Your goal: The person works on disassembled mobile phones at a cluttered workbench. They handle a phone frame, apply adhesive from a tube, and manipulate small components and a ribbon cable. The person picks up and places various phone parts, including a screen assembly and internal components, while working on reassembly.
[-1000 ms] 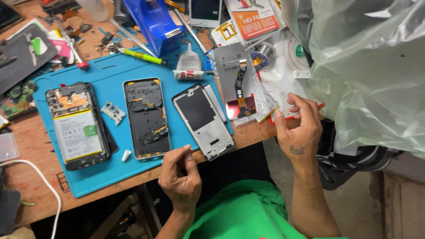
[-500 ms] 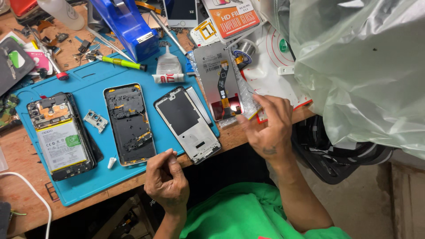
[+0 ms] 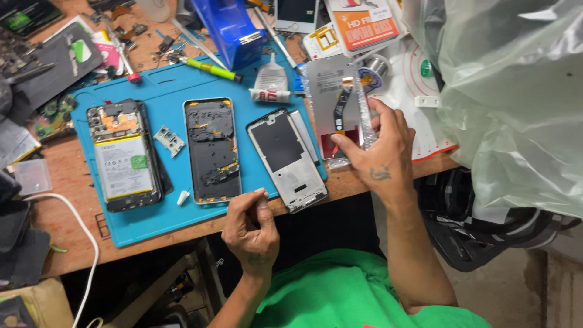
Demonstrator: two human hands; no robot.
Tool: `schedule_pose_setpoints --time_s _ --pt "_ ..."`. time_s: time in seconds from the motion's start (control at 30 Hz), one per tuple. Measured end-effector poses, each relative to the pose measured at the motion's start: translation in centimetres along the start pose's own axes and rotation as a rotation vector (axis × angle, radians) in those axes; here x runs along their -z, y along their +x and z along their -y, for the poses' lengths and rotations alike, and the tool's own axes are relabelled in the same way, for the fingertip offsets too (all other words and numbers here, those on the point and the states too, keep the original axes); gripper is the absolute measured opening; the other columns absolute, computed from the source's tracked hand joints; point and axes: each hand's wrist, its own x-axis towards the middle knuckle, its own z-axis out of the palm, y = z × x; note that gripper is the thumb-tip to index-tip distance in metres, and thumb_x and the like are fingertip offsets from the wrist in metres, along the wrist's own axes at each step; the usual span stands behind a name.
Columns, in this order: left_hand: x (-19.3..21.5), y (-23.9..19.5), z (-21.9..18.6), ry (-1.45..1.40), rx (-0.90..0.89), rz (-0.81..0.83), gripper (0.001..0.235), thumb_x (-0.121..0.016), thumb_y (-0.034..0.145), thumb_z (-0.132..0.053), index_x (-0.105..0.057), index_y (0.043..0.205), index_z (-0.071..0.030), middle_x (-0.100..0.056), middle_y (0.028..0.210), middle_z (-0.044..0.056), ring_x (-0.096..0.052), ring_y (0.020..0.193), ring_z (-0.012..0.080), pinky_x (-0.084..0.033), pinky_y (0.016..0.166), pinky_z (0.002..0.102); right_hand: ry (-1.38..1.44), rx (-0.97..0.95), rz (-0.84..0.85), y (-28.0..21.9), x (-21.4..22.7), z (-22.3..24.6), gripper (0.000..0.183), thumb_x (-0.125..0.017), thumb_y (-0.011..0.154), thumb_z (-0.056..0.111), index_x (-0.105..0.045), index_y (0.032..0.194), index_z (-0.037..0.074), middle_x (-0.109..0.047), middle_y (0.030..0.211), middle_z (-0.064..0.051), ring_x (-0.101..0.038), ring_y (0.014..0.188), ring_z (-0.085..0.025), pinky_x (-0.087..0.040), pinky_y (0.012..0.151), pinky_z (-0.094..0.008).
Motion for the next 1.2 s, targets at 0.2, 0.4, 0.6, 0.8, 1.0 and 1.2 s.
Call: schedule_pose_setpoints --time_s 0.2,0.4,0.6,0.8,1.0,1.2 --pt "0.3 0.0 0.3 0.036 0.043 0.004 0.012 -0.066 0.097 0.004 -0.068 0.108 -0.002 -0.07 0.095 0.007 -0.063 0.074 0.0069 -0.052 0.062 0.02 0.174 -0.11 0.078 1.0 0.2 -0.5 0.063 -0.098 0.071 0.031 -0.066 0.116 0.001 -0.066 0.089 -0.007 -0.063 0.074 -0.017 -0.054 0.068 -0.032" --pt "0.3 0.0 0.4 -0.025 0.036 0.005 0.011 -0.066 0.098 0.003 -0.068 0.108 -0.002 -0.068 0.097 0.006 -0.063 0.076 0.0053 -0.054 0.063 0.019 0.427 -0.158 0.141 0.9 -0.5 -0.5 0.057 -0.09 0.08 0.015 -0.053 0.121 -0.002 -0.075 0.09 -0.009 -0.071 0.079 -0.012 -0.057 0.071 -0.026" --pt "0.6 0.0 0.5 -0.027 0.06 0.02 0.011 -0.067 0.097 0.003 -0.069 0.106 -0.001 -0.069 0.095 0.006 -0.064 0.071 0.0059 -0.053 0.062 0.02 0.919 -0.226 0.179 1.4 0.5 -2.3 0.057 -0.077 0.088 -0.003 -0.043 0.135 -0.001 -0.073 0.107 -0.016 -0.072 0.091 -0.016 -0.061 0.082 -0.028" --pt "0.7 0.0 0.4 -0.014 0.021 0.024 0.011 -0.067 0.098 0.002 -0.068 0.107 -0.003 -0.069 0.098 0.005 -0.067 0.077 0.0077 -0.057 0.067 0.021 1.255 -0.259 0.199 1.1 5.2 -4.8 0.059 -0.072 0.094 -0.006 -0.043 0.145 -0.003 -0.068 0.119 -0.017 -0.07 0.105 -0.02 -0.058 0.101 -0.033" --pt "0.7 0.1 0.4 -0.014 0.022 0.025 0.01 -0.068 0.098 0.001 -0.068 0.107 -0.003 -0.069 0.098 0.005 -0.066 0.073 0.007 -0.055 0.062 0.021 1.482 -0.209 0.179 1.1 6.6 -5.4 0.055 -0.073 0.097 -0.001 -0.045 0.144 -0.01 -0.065 0.127 -0.019 -0.069 0.114 -0.022 -0.054 0.112 -0.034" --pt "0.8 0.1 0.4 -0.009 0.03 0.032 0.011 -0.068 0.098 0.001 -0.068 0.107 -0.004 -0.069 0.097 0.005 -0.065 0.072 0.0063 -0.054 0.062 0.021 1.465 -0.213 0.162 1.3 6.0 -4.6 0.057 -0.072 0.096 -0.003 -0.045 0.146 -0.008 -0.065 0.128 -0.018 -0.069 0.117 -0.022 -0.053 0.114 -0.035"
